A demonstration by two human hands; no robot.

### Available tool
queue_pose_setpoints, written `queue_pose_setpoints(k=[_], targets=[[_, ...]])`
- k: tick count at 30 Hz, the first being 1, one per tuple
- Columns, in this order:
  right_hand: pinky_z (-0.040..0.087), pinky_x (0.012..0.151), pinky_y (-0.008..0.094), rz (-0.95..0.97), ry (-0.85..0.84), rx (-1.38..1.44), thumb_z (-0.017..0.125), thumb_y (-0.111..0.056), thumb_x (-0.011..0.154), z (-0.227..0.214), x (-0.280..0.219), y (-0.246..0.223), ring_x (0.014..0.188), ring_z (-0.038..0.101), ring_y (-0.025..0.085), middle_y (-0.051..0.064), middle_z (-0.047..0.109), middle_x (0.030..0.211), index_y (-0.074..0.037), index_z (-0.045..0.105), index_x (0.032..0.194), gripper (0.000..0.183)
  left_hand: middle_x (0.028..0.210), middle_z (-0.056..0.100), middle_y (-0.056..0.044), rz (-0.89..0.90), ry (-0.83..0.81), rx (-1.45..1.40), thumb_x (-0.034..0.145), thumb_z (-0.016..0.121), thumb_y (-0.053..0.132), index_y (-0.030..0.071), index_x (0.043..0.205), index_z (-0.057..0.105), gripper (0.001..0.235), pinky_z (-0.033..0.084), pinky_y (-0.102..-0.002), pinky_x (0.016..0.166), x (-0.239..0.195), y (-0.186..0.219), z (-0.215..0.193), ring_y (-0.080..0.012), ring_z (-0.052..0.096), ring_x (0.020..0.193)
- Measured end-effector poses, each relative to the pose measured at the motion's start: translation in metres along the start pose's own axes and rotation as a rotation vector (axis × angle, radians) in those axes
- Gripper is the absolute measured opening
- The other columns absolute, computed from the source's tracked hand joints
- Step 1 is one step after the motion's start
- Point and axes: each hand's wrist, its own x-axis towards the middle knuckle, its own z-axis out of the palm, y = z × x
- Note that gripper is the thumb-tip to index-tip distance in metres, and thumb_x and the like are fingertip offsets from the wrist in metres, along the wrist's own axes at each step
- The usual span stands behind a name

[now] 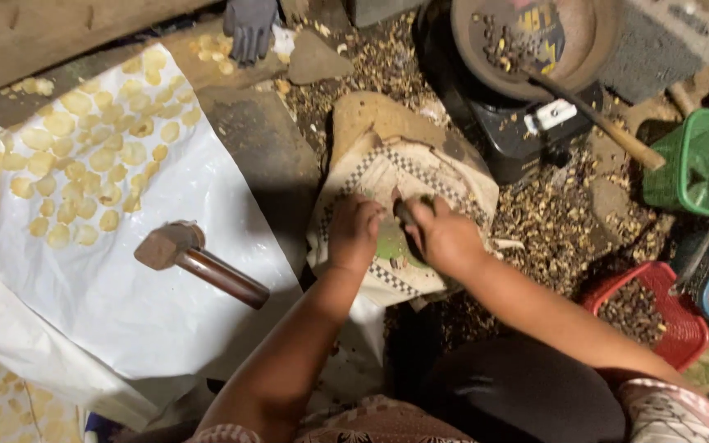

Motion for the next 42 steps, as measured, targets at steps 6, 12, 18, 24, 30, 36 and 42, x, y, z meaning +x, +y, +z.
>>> queue_pose_setpoints(k=[6, 12, 18, 24, 30, 36, 42], targets=[[0.059, 0.077, 0.06, -0.008, -0.008, 0.001, 0.052, -0.043, 0.1, -0.013, 0.005, -0.009, 0.089, 0.072, 0.052, 0.022, 0.06, 0.116, -0.03, 0.041, 0.146, 0.05, 0.098, 0.062, -0.007, -0.009, -0.005, 0.055, 0.077, 0.085, 0.029, 0.018, 0.104, 0.069, 0.033, 0.053, -0.046, 0.085, -0.003, 0.007, -0.005, -0.0306, 0.064, 0.094], [0.059, 0.08, 0.062, -0.201, 0.018, 0.002, 0.049, -0.04, 0.104, -0.015, 0.016, -0.016, 0.091, 0.071, 0.054, 0.025, 0.056, 0.12, -0.024, 0.044, 0.145, 0.044, 0.094, 0.065, -0.015, 0.178, 0.01, 0.3, 0.089, 0.074, 0.017, 0.009, 0.105, 0.069, 0.019, 0.052, -0.047, 0.09, -0.009, -0.015, -0.014, -0.0338, 0.066, 0.095], [0.058, 0.082, 0.059, 0.014, -0.091, 0.137, 0.053, -0.044, 0.1, 0.014, 0.034, 0.009, 0.095, 0.071, 0.05, 0.022, 0.061, 0.115, -0.027, 0.036, 0.149, 0.054, 0.1, 0.062, -0.009, 0.098, 0.041, 0.266, 0.092, 0.069, 0.021, 0.017, 0.105, 0.068, 0.014, 0.051, -0.043, 0.091, -0.007, -0.018, -0.015, -0.0294, 0.064, 0.099], [0.06, 0.079, 0.059, -0.098, -0.028, -0.053, 0.057, -0.038, 0.098, -0.019, 0.019, -0.017, 0.089, 0.073, 0.05, 0.026, 0.059, 0.123, -0.021, 0.049, 0.139, 0.045, 0.094, 0.061, -0.007, -0.007, 0.088, 0.095, 0.087, 0.075, 0.029, 0.018, 0.094, 0.068, 0.015, 0.048, -0.047, 0.086, 0.009, -0.011, -0.003, -0.0308, 0.062, 0.092], [0.06, 0.079, 0.058, -0.082, 0.004, 0.082, 0.053, -0.04, 0.101, -0.008, 0.022, -0.026, 0.091, 0.072, 0.05, 0.021, 0.059, 0.114, -0.027, 0.044, 0.144, 0.046, 0.099, 0.062, -0.007, -0.031, 0.106, 0.092, 0.083, 0.08, 0.033, 0.021, 0.104, 0.069, 0.026, 0.05, -0.048, 0.088, -0.005, -0.015, -0.008, -0.0315, 0.063, 0.097], [0.06, 0.079, 0.06, -0.173, 0.004, 0.065, 0.05, -0.038, 0.102, -0.006, 0.03, -0.022, 0.088, 0.072, 0.05, 0.023, 0.059, 0.115, -0.025, 0.041, 0.146, 0.046, 0.097, 0.062, -0.015, -0.015, 0.136, 0.108, 0.095, 0.069, 0.024, 0.013, 0.107, 0.07, 0.017, 0.05, -0.049, 0.09, -0.015, -0.03, -0.01, -0.0378, 0.063, 0.098], [0.057, 0.086, 0.062, 0.016, -0.122, 0.167, 0.051, -0.042, 0.101, 0.021, 0.045, 0.003, 0.098, 0.07, 0.053, 0.026, 0.063, 0.114, -0.024, 0.035, 0.148, 0.053, 0.095, 0.063, -0.01, -0.057, 0.14, 0.016, 0.092, 0.071, 0.02, 0.018, 0.106, 0.072, 0.014, 0.051, -0.045, 0.086, -0.008, -0.026, -0.018, -0.0336, 0.063, 0.094]])
